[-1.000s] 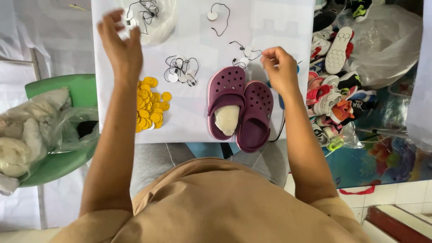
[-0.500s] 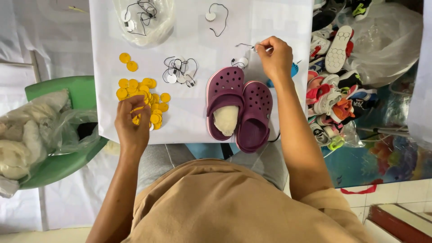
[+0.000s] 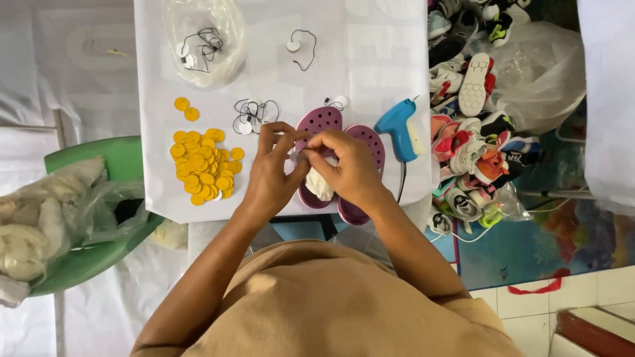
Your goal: The person threads a black elastic cord through a yellow circular charm and attaches it to a purple clog shoe. They repeat this process with several other charms, inserting them into the holes on the top of the shoe. The person also handles a blue glue gun and organizes the charms on the table.
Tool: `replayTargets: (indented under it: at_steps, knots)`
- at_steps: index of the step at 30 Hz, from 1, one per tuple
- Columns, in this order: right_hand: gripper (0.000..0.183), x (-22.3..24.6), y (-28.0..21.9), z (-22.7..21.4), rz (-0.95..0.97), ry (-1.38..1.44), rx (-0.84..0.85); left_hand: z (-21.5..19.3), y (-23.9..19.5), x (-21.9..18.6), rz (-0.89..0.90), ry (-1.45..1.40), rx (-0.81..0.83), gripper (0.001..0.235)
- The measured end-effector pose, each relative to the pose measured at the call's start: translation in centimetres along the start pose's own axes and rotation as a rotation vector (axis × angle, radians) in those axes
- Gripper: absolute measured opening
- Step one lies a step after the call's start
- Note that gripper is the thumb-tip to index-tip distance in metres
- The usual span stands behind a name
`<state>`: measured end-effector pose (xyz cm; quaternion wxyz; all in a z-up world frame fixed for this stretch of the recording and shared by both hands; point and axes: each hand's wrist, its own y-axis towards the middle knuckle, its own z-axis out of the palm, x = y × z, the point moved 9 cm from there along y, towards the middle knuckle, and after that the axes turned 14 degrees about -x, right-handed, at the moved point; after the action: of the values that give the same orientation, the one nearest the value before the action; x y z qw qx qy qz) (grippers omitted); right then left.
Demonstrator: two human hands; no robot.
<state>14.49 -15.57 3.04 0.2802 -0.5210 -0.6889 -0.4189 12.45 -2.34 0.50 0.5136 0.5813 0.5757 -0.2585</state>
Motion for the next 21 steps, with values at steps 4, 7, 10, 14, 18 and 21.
replayTargets:
  at_steps: [4, 7, 10, 14, 18, 21]
  knots:
    - [0.004, 0.1, -1.0, -0.7, -0.043, 0.041, -0.015, 0.0, -1.0, 1.2, 0.012, -0.027, 0.038, 0.016]
    - [0.005, 0.2, -1.5, -1.5, -0.034, 0.075, -0.04, -0.4, -1.5, 2.1, -0.059, -0.059, 0.05, 0.007]
    - [0.005, 0.1, -2.1, -1.9, -0.02, 0.103, -0.039, -1.2, -2.1, 2.3, -0.157, -0.108, 0.062, 0.006]
    - [0.009, 0.5, -2.4, -3.6, -0.037, 0.084, -0.062, -1.8, -2.1, 1.2, -0.253, -0.23, 0.1, 0.022]
    - [0.021, 4.2, -2.3, -8.6, -0.023, 0.113, -0.182, -2.4, -1.9, -2.1, -0.252, -0.347, 0.103, 0.033]
    - [0.039, 9.2, -3.6, -13.2, -0.103, 0.17, -0.304, -3.0, -1.7, -5.0, -0.278, -0.465, 0.098, 0.036]
